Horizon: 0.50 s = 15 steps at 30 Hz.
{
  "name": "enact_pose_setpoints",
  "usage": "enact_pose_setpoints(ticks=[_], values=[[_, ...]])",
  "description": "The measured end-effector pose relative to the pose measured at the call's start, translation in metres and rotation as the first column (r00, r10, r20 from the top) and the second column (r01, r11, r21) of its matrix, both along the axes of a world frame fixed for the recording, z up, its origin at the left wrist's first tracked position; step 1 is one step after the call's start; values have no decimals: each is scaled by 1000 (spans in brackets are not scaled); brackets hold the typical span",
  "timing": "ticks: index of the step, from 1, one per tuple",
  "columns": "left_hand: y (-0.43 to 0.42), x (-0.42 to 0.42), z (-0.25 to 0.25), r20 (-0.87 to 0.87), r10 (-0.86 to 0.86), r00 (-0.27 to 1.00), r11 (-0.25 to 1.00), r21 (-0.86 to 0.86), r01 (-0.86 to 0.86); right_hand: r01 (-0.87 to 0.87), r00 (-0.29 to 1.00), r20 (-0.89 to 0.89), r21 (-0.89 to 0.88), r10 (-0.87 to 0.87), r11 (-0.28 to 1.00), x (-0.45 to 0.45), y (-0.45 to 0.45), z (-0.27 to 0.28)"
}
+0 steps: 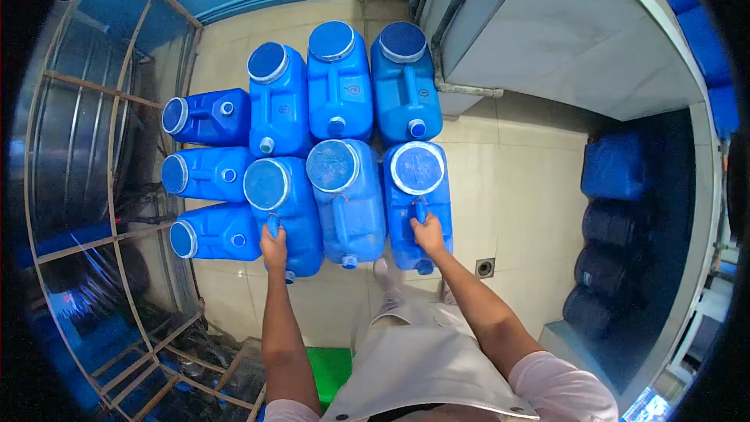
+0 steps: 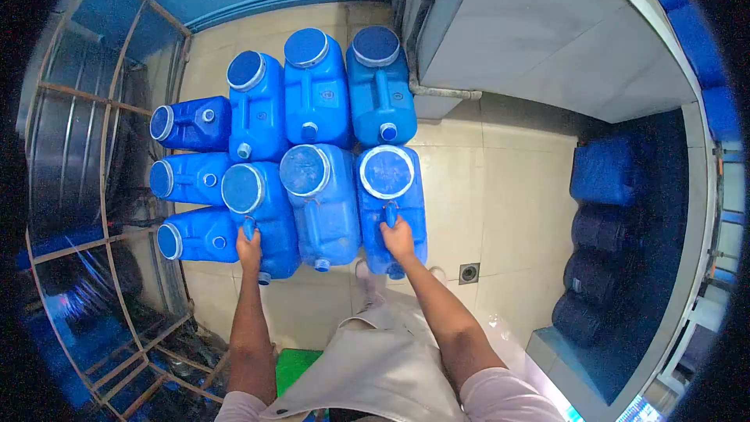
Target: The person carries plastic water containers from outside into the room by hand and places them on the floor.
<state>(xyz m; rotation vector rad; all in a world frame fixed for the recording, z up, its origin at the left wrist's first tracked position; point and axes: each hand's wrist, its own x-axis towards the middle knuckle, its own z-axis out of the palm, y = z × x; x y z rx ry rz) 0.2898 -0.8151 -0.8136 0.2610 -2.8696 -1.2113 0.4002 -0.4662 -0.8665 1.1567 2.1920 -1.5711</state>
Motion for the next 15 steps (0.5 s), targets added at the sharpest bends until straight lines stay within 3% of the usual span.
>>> enact_pose_setpoints(ticks=[1, 3, 5, 6, 7, 9, 10, 11, 12, 13, 15], values=[[-3, -5, 0, 4, -4, 1000, 1000, -5, 4, 34, 999, -43, 29, -32, 999, -6, -7, -7], [-12, -14, 0, 314, 68, 947, 978, 165, -125, 63, 996, -61, 29, -61, 998, -17, -14, -16], [-16, -14, -5, 340, 50, 939, 973, 194, -122, 60, 998, -5, 90, -60, 994, -20, -13, -13], [-16, -12, -12, 360, 37, 932, 964, 234, -128, 68, 996, 54, -39, -66, 997, -19, -10, 4], [-15, -10, -24, 361, 36, 932, 961, 244, -131, 65, 996, 55, -29, -64, 997, -17, -6, 5], [-16, -9, -33, 57, -51, 997, 997, -55, 55, 7, 999, 45, 223, -18, 975, -16, -6, 10], [-14, -8, -24, 190, -108, 976, 991, -54, 120, 20, 999, 36, 224, -29, 974, -13, -6, 14], [-7, -7, -14, 181, -131, 975, 989, -47, 142, -138, 989, 99, 277, 114, 951, -12, -1, 22], [9, -2, 1, 148, -84, 985, 950, -285, 124, -283, 956, 170, 322, 239, 903, -7, 7, 36], [23, 6, 16, 101, -52, 993, 859, -503, 96, -247, 965, 169, 336, 199, 909, 0, 16, 56], [46, 20, 49, 83, -145, 986, 903, -397, 167, -401, 904, 183, 51, 386, 915, 15, 28, 100]])
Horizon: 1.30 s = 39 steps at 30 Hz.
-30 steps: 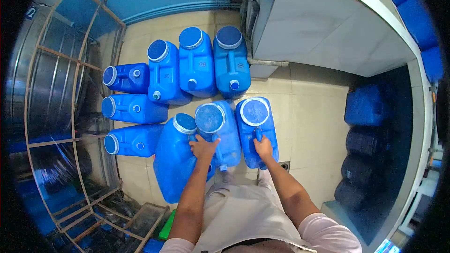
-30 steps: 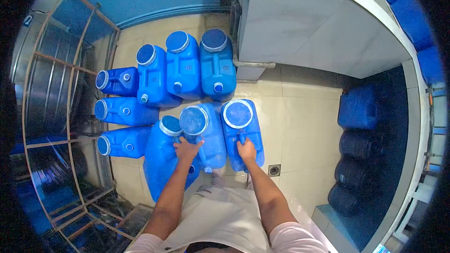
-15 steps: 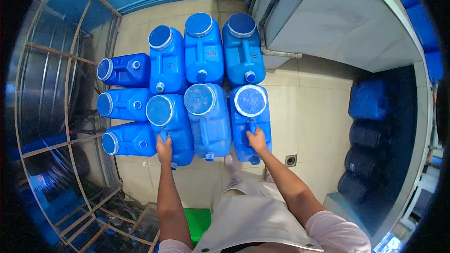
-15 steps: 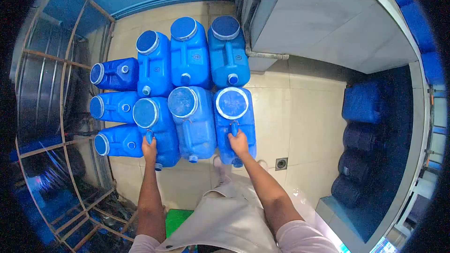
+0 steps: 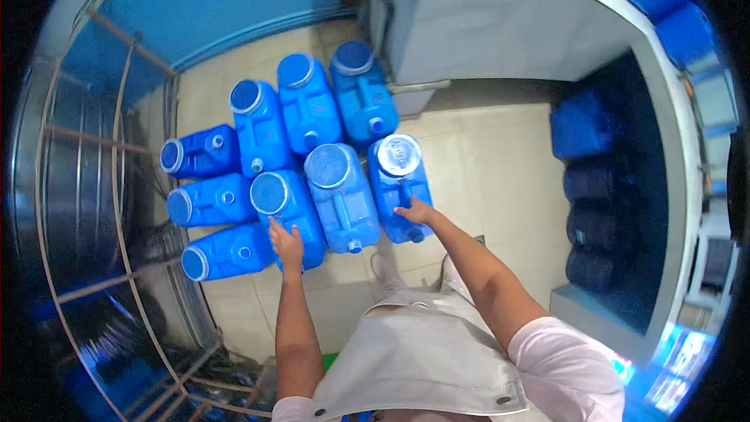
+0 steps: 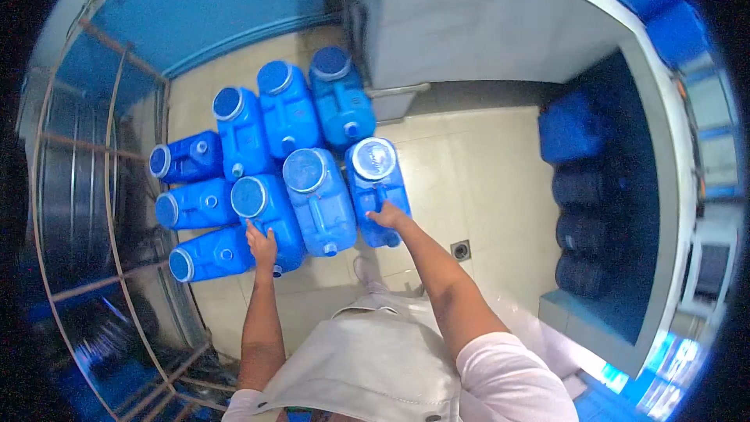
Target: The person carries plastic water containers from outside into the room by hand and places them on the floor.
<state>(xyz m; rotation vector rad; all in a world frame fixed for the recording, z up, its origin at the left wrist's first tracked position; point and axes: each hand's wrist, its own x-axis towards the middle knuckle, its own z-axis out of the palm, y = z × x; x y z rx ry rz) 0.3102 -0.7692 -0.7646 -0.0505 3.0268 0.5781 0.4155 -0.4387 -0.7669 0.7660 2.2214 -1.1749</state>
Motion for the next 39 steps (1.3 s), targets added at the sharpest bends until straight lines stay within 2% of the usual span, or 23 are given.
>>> enact_pose_setpoints(ticks=[1, 3, 4, 5, 7, 9, 11, 13, 14, 16, 18, 19, 20, 21, 23, 25, 27, 28, 30, 31, 33, 36, 39], values=[[8, 11, 14, 7, -45, 999, 994, 105, 44, 39, 999, -9, 12, -39, 999, 15, 2, 25], [26, 28, 26, -32, -154, 988, 952, 263, 157, -161, 985, -54, 6, 161, 987, 43, 11, 82], [34, 34, 28, 110, -171, 979, 915, 386, 116, -251, 965, -72, 13, 252, 968, 62, 20, 111], [44, 44, 34, 248, -212, 945, 867, 494, 65, -199, 969, -145, 23, 200, 980, 89, 26, 138], [68, 79, 60, 286, -118, 951, 850, 523, -52, -90, 958, -266, 60, 103, 994, 160, 30, 188], [85, 100, 81, 720, -147, 679, 747, 530, -401, 113, 961, -260, 74, -91, 991, 245, 39, 256], [96, 99, 101, 785, -73, 616, 622, 519, -587, 361, 909, -247, 62, -336, 931, 304, 25, 316], [123, 115, 149, 783, -118, 610, 686, 509, -520, 530, 823, -288, 83, -489, 844, 389, 11, 332], [137, 129, 164, 775, -190, 602, 720, 527, -451, 673, 725, -323, 144, -608, 726, 441, -1, 333], [175, 150, 194, 846, -316, 430, 714, 510, -479, 842, 539, -369, 198, -757, 502, 538, -36, 360], [144, 171, 268, 837, -440, 326, 806, 528, -268, 874, 476, -257, 242, -841, 421, 597, -143, 407], [132, 193, 308, 787, -488, 377, 809, 570, -144, 906, 411, -253, 223, -876, 360, 622, -193, 424], [111, 209, 343, 732, -538, 418, 800, 600, -22, 965, 250, -256, 146, -934, 218, 644, -243, 433], [101, 221, 359, 754, -595, 276, 800, 587, 122, 994, 95, -251, 80, -963, 77, 662, -294, 451], [73, 238, 404, 723, -690, 29, 665, 617, 420, 998, -12, -224, 55, -974, -25, 653, -388, 510], [91, 346, 484, 629, -749, -209, 357, 649, 672, 991, -116, -236, 35, -965, -127, 675, -417, 546], [98, 462, 554, 553, -653, -518, 86, 733, 674, 865, -445, -158, -329, -881, -378, 710, -429, 571], [88, 527, 588, 512, -584, -630, 69, 804, 591, 852, -470, -160, -337, -868, -400, 743, -437, 577], [73, 629, 670, 432, -375, -820, -115, 856, 504, 810, -522, -172, -409, -836, -421, 784, -441, 589], [75, 674, 692, 389, -263, -883, -188, 877, 443, 801, -540, -166, -404, -825, -442, 809, -441, 580], [88, 755, 724, 279, -123, -952, -246, 921, 302, 616, -688, -188, -663, -701, -426, 870, -452, 553], [117, 872, 757, 230, -65, -971, -304, 922, 239, 661, -700, -153, -509, -698, -551, 930, -490, 566], [147, 975, 767, 229, -69, -971, -226, 944, 239, 377, -910, -36, -486, -412, -789, 978, -534, 574]])
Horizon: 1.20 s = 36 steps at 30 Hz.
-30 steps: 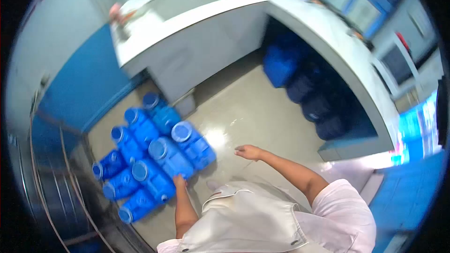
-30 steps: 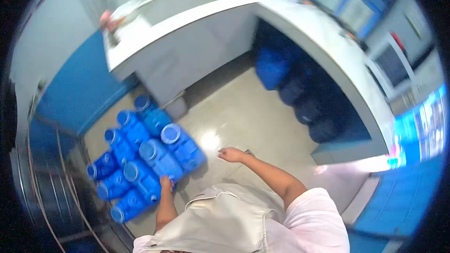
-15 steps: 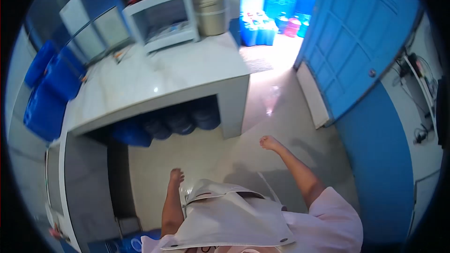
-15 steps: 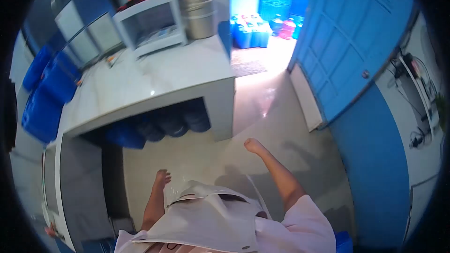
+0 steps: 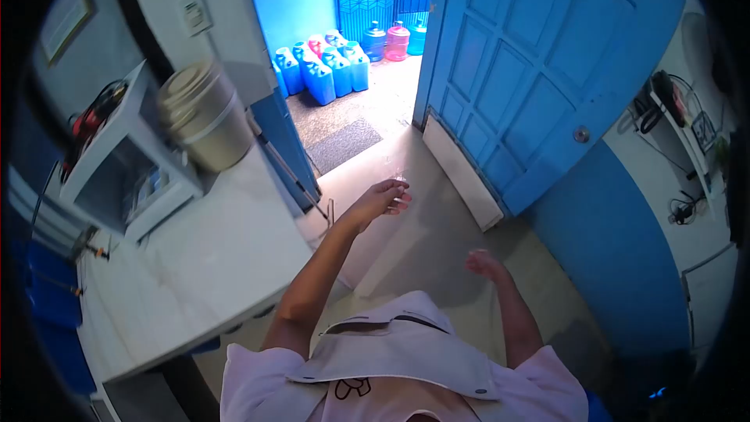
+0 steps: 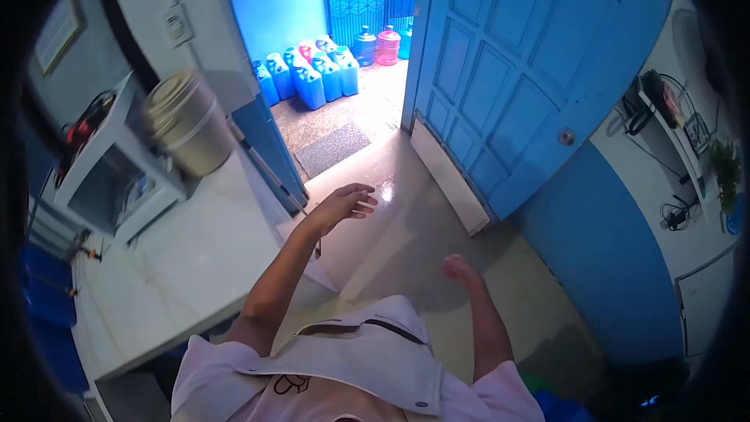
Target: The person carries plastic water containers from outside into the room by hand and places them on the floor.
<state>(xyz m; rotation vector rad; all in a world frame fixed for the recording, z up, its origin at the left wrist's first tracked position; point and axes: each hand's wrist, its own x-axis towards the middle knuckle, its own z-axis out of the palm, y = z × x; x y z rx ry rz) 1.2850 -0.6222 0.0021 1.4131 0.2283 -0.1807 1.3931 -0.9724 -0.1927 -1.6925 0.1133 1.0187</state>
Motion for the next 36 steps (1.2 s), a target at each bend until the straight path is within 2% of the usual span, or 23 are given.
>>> enact_pose_setpoints(ticks=[1, 5, 8, 10, 12, 14, 16, 18, 21, 23, 25, 27, 29, 32, 36], values=[[13, 26, -2, -1, -9, 1000, 1000, 2, 9, 52, 998, 30, -69, -50, 996, 21, -8, -6], [66, 137, -29, -26, 37, 999, 998, -48, -39, 133, 990, -32, -123, -137, 984, 127, -1, -29], [120, 194, -46, -89, 181, 979, 982, -28, -184, 147, 988, -36, -121, -152, 982, 234, 52, -44], [162, 217, -56, -132, 281, 951, 958, -27, -286, -2, 1000, 17, -67, 3, 998, 310, 107, -58], [201, 228, -61, -195, 452, 870, 885, -27, -466, -172, 981, 107, 116, 160, 978, 371, 170, -48], [241, 237, -75, -223, 554, 802, 821, -15, -571, -94, 988, 121, 5, 92, 996, 408, 270, -9], [282, 240, -89, -251, 618, 745, 770, 2, -638, -293, 950, 139, 75, 281, 953, 440, 349, 7], [321, 248, -99, -302, 667, 681, 711, -12, -703, -365, 928, 109, 81, 355, 928, 470, 424, 8], [378, 276, -113, -301, 687, 661, 676, -69, -734, -427, 904, 19, 96, 427, 899, 491, 500, -3], [418, 310, -114, -381, 668, 639, 676, -46, -735, -449, 892, -11, 84, 452, 889, 526, 545, -3], [457, 355, -100, -362, 624, 692, 755, 51, -654, -496, 865, -43, 80, 500, 865, 551, 577, 7], [496, 397, -100, -359, 608, 708, 764, 22, -645, -456, 882, -68, 126, 466, 881, 583, 601, 20], [531, 440, -95, -259, 591, 764, 785, -31, -618, -356, 932, -42, 94, 361, 930, 619, 623, 21], [586, 498, -88, -242, 579, 779, 799, -22, -601, -263, 962, -56, 57, 266, 963, 682, 671, 19], [653, 527, -90, -190, 691, 698, 703, -47, -709, -258, 965, -34, 91, 262, 962, 768, 750, -6]])
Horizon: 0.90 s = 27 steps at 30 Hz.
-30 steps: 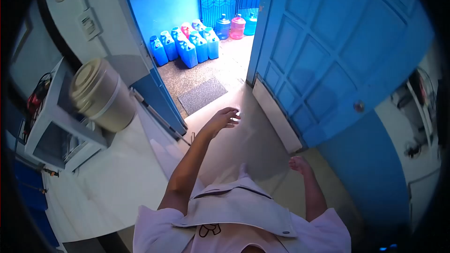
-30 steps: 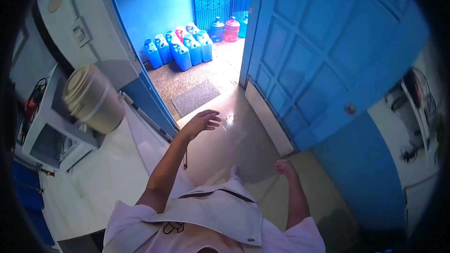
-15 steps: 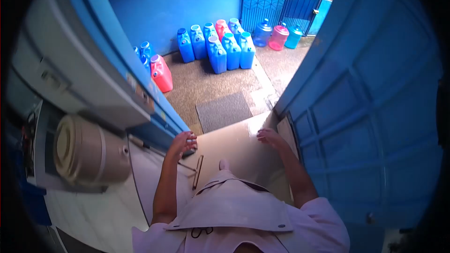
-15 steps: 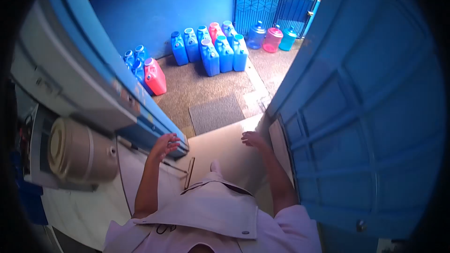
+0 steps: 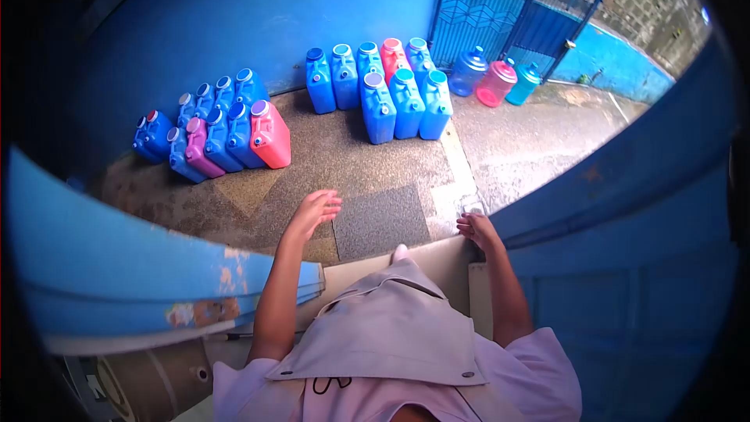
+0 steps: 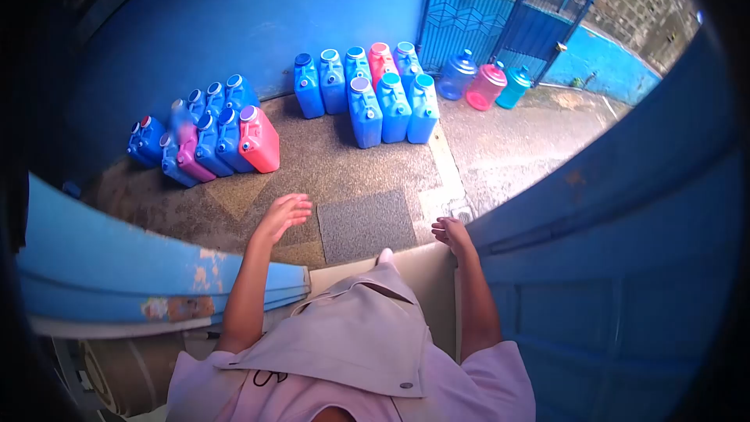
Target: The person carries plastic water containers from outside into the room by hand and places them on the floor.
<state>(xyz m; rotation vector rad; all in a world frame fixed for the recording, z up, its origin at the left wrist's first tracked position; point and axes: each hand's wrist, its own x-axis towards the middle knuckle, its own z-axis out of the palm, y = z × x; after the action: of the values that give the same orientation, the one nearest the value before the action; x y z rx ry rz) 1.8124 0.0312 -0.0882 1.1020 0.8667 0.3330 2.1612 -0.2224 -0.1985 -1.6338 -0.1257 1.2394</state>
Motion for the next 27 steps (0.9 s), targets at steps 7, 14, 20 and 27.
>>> enact_pose_setpoints(ticks=[7, 14, 20, 27], values=[[85, -19, -38, -67, 385, 921, 911, -131, -390, -234, 972, 7, -45, 234, 971, 81, 189, 12], [200, -30, -109, -199, 550, 811, 802, -148, -579, -442, 896, -24, 64, 444, 895, 124, 377, -35], [388, 4, -211, -165, 580, 798, 794, -106, -599, -335, 939, -78, 33, 336, 942, 168, 535, -172], [616, 158, -259, -239, 306, 921, 941, -69, -331, -374, 919, -144, -23, 367, 927, 187, 720, -207]])
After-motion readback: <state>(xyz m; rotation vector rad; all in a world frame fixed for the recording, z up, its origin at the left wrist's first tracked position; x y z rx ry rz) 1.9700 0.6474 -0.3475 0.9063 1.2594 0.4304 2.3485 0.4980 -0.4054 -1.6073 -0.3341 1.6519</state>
